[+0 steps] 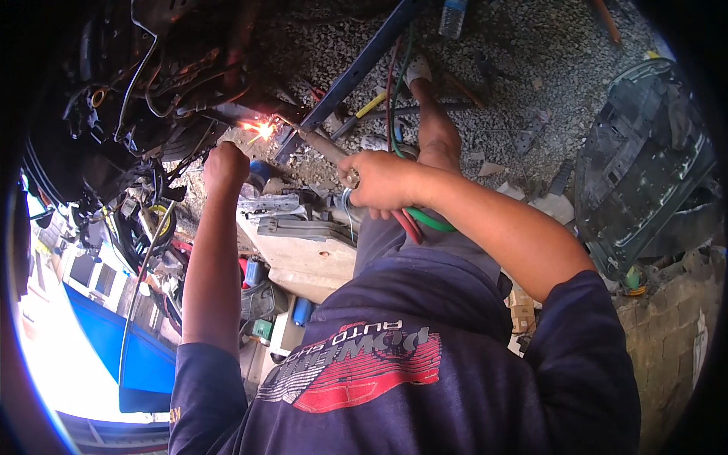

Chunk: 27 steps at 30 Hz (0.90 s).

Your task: Repairing a damaged car frame using a blowtorch and a hammer.

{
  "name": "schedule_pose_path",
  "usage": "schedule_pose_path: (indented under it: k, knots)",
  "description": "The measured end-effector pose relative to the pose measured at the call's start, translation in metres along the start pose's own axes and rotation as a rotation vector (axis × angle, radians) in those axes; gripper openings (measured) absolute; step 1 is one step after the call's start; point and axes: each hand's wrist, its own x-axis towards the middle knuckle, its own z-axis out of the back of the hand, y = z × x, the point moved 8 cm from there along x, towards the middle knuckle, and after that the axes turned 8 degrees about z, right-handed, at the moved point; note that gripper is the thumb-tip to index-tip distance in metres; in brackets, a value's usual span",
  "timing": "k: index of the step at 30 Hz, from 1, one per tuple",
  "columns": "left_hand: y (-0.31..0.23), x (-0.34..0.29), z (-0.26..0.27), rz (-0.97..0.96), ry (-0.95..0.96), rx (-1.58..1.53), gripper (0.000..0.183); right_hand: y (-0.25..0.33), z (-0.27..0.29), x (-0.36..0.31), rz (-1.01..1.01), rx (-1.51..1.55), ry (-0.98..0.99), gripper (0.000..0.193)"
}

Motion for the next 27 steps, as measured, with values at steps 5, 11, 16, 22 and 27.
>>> schedule_pose_path:
  k: [5,11,16,22,27]
  knots:
    - [-0.0003,0.0016,-0.0032,0.000,0.037,0.034,0.026,-0.0005,-0.0005,-0.0002,0.004,0.002,0.006,0.025]
    - [-0.0040,0.0045,-0.0023,-0.003,0.018,0.010,0.028,-0.0020,-0.0001,0.0017,0.001,0.008,-0.002,0.024]
    - [-0.0046,0.0000,-0.0025,-0.014,0.063,0.043,0.025,-0.0002,0.0007,0.0002,0.002,0.006,-0.001,0.025]
    - [-0.0067,0.0031,-0.0022,-0.007,0.041,0.034,0.027,0.0010,0.0001,-0.0008,0.010,0.029,-0.007,0.026]
    - [-0.0066,0.0028,-0.0026,-0.021,0.032,0.037,0.027,-0.0019,-0.0012,-0.0020,-0.006,0.012,0.002,0.024]
